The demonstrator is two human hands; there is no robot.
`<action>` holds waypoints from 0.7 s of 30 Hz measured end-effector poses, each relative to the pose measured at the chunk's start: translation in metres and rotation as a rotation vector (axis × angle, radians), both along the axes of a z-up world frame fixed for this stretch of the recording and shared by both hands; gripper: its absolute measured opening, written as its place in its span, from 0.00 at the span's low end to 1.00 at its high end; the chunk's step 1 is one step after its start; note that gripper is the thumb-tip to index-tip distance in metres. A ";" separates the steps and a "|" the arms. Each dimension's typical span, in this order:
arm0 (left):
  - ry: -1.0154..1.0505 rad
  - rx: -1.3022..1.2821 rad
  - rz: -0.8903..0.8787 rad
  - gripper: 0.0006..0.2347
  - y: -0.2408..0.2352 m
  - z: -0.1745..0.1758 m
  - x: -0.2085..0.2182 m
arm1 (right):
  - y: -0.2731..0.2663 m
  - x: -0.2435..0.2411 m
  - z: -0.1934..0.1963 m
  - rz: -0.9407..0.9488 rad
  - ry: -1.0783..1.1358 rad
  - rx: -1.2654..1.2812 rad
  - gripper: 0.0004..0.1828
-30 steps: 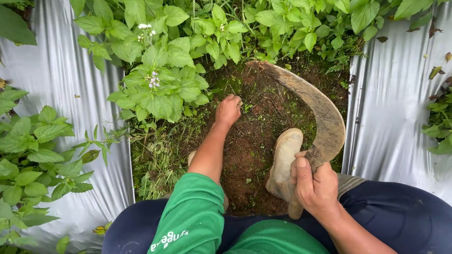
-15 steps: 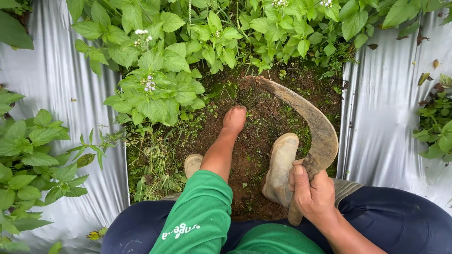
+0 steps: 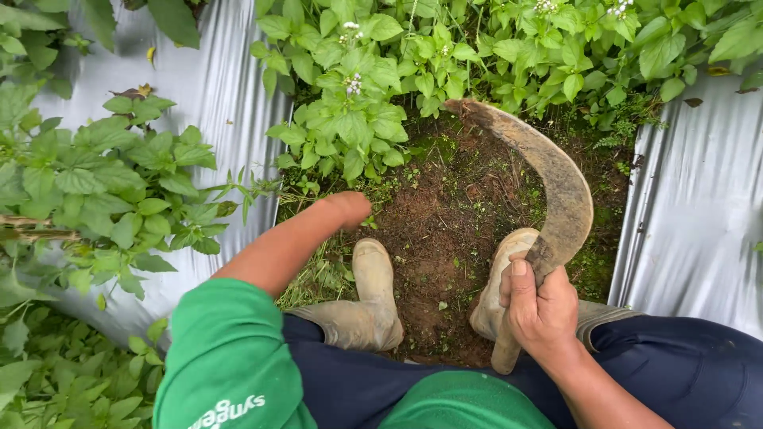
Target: Removing weeds from a garden bed using a sickle and hands
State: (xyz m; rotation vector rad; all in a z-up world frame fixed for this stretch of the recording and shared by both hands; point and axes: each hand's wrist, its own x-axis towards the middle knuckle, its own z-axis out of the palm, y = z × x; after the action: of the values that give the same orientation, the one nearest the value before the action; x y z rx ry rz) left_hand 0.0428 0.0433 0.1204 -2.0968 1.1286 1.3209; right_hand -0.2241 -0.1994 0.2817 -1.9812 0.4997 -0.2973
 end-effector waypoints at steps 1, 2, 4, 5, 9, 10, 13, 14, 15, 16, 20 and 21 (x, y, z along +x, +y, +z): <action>0.013 0.047 0.069 0.09 0.023 0.021 -0.001 | 0.006 0.000 0.008 0.048 0.014 0.016 0.11; 0.025 0.098 0.138 0.05 0.047 0.043 -0.003 | 0.013 0.000 0.017 0.096 0.029 0.036 0.13; 0.029 0.143 0.274 0.06 0.091 0.073 -0.010 | 0.019 -0.004 0.012 0.115 -0.002 0.054 0.09; 0.044 0.183 0.408 0.09 0.112 0.088 -0.013 | 0.021 -0.005 0.010 0.132 -0.021 0.069 0.10; 0.034 0.118 0.512 0.06 0.217 0.025 -0.044 | 0.019 -0.004 0.001 0.169 -0.136 -0.013 0.08; -0.049 -0.044 0.475 0.08 0.233 0.016 -0.065 | 0.017 -0.004 0.000 0.157 -0.203 0.020 0.08; -0.213 -0.212 0.520 0.18 0.250 -0.028 -0.114 | 0.015 -0.002 -0.004 0.137 -0.272 0.056 0.10; -0.292 -0.219 0.608 0.22 0.248 -0.046 -0.133 | 0.015 -0.003 -0.006 0.135 -0.270 0.059 0.09; -0.285 -0.219 0.607 0.22 0.247 -0.047 -0.134 | 0.016 -0.004 -0.004 0.133 -0.263 0.058 0.09; -0.245 -0.194 0.624 0.22 0.245 -0.049 -0.135 | 0.016 -0.003 -0.001 0.132 -0.265 0.065 0.09; -0.104 -0.095 0.683 0.22 0.236 -0.040 -0.125 | 0.017 -0.001 0.004 0.125 -0.233 0.081 0.09; -0.105 -0.094 0.686 0.22 0.234 -0.034 -0.119 | 0.017 -0.002 0.005 0.128 -0.234 0.083 0.09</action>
State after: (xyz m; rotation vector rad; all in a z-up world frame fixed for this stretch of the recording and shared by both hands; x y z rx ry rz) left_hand -0.0765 0.2769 0.0866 -2.7192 0.4303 1.4192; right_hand -0.2257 -0.1823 0.2866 -1.8592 0.2312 -0.4153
